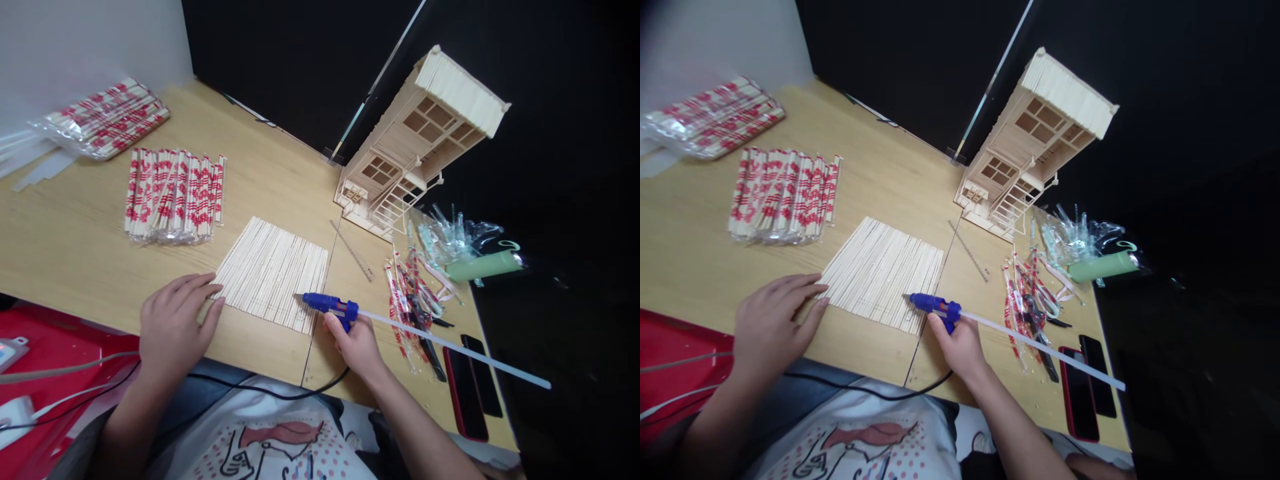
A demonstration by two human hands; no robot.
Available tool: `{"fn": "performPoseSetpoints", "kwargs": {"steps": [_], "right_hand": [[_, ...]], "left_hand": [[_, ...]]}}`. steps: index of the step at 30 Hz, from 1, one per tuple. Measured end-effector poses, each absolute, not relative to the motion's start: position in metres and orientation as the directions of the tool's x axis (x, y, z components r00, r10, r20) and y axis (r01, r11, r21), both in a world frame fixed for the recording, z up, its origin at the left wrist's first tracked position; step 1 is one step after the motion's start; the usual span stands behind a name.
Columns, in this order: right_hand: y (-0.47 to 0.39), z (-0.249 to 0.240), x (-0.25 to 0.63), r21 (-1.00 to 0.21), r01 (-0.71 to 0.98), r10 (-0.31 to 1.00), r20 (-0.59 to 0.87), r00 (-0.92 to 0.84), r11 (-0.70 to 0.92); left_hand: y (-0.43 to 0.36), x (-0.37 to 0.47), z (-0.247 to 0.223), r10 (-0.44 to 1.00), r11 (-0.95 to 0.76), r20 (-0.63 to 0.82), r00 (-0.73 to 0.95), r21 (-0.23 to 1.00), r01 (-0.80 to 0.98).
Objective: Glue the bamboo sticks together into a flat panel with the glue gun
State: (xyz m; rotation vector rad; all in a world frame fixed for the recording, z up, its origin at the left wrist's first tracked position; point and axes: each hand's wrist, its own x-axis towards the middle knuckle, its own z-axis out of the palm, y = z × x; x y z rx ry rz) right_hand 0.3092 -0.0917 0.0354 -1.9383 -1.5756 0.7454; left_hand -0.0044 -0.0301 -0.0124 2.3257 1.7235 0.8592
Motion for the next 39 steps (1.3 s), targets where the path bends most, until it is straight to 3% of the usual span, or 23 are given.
{"fn": "performPoseSetpoints", "kwargs": {"steps": [5,21,32,39], "right_hand": [[-0.092,0.037,0.31,-0.735,0.647,0.976,-0.108,0.188,-0.206],[-0.089,0.062,0.307,-0.637,0.763,0.994,-0.062,0.085,-0.105],[-0.089,0.055,0.313,-0.605,0.784,0.99,-0.055,0.133,-0.139],[-0.095,0.06,0.318,-0.677,0.713,0.983,-0.108,0.148,-0.182]], "left_hand": [[-0.029,-0.005,-0.012,0.906,-0.353,0.378,0.192,0.423,0.835],[-0.028,-0.006,-0.013,0.898,-0.366,0.392,0.201,0.411,0.835],[-0.027,-0.006,-0.014,0.909,-0.351,0.368,0.194,0.43,0.832],[-0.025,-0.007,-0.015,0.9,-0.369,0.387,0.201,0.43,0.824]]}}
